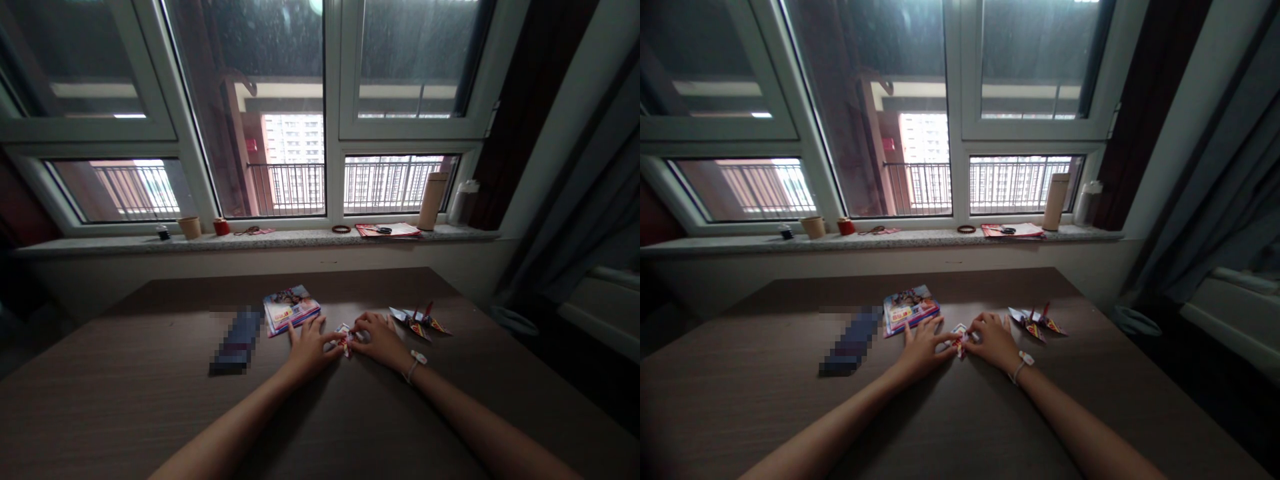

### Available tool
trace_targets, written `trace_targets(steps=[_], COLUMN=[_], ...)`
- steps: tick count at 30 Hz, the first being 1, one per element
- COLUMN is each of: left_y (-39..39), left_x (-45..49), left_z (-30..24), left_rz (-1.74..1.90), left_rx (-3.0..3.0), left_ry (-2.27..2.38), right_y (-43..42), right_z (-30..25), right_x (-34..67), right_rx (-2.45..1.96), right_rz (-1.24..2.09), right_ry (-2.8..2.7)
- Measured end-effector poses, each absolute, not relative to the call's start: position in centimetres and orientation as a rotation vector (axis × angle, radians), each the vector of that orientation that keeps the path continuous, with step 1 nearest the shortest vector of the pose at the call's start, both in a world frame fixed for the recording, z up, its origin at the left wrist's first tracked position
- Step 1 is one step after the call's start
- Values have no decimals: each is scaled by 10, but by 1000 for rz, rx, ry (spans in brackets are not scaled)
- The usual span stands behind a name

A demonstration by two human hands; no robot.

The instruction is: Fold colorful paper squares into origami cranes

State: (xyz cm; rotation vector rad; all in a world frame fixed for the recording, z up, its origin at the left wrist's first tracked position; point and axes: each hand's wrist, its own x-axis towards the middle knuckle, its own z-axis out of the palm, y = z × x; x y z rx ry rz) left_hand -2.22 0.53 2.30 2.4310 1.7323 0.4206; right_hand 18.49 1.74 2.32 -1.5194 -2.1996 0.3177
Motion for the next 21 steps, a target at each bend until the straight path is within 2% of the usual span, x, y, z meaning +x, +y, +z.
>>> trace_targets(steps=[21], left_y=[4], left_x=[-22], left_z=[27], left_rz=[372], left_rx=[2437], left_ry=[1729], right_y=[17], right_z=[24], right_x=[191], right_rx=[-1481], right_rz=[331], right_ry=[-2274])
